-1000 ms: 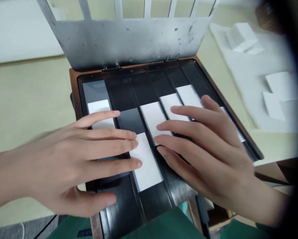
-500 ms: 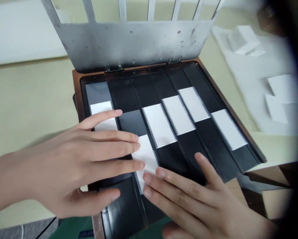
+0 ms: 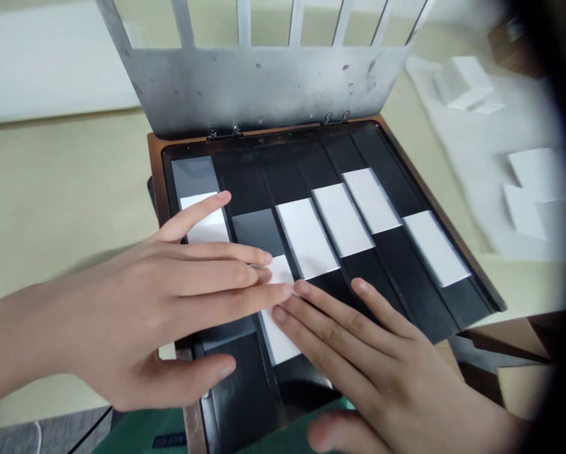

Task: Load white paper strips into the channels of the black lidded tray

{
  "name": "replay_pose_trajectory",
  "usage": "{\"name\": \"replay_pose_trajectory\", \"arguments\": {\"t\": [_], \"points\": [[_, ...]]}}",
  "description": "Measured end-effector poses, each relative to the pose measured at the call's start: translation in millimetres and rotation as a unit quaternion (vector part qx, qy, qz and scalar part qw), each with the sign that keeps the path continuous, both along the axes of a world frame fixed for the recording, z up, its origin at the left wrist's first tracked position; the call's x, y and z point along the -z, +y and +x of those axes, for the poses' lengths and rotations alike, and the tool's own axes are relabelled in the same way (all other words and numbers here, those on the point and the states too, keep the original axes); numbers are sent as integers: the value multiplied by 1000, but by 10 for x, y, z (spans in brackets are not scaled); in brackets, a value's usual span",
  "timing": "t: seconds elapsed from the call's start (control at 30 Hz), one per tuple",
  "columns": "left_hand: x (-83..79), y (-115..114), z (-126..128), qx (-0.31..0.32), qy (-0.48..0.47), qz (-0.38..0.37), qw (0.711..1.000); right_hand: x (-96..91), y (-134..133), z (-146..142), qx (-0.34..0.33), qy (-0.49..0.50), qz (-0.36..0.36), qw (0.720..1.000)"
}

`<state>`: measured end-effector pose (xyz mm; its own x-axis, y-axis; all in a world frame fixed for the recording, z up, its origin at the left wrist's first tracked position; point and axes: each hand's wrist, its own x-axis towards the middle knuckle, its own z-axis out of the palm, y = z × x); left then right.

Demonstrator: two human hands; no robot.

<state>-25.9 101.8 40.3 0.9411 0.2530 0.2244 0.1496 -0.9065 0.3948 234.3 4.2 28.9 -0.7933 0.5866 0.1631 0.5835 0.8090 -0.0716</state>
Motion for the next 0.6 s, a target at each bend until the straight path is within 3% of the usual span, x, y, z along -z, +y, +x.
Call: {"name": "replay_pose_trajectory", "arguments": {"t": [0.13,0.3,0.5,0.6], "points": [[8,-57,24,8,-32,39,999,-5,23,-20,10,-1,-6,1000],[34,-344,56,4,-70,156,985,-74,43,-29,5,-8,-16,1000],[76,-459,27,131,-11,262,956,-132,107,-25,-2,-16,-24,1000],[81,-476,37,88,7,263,961,-117,110,-38,0,-3,-29,1000]]}}
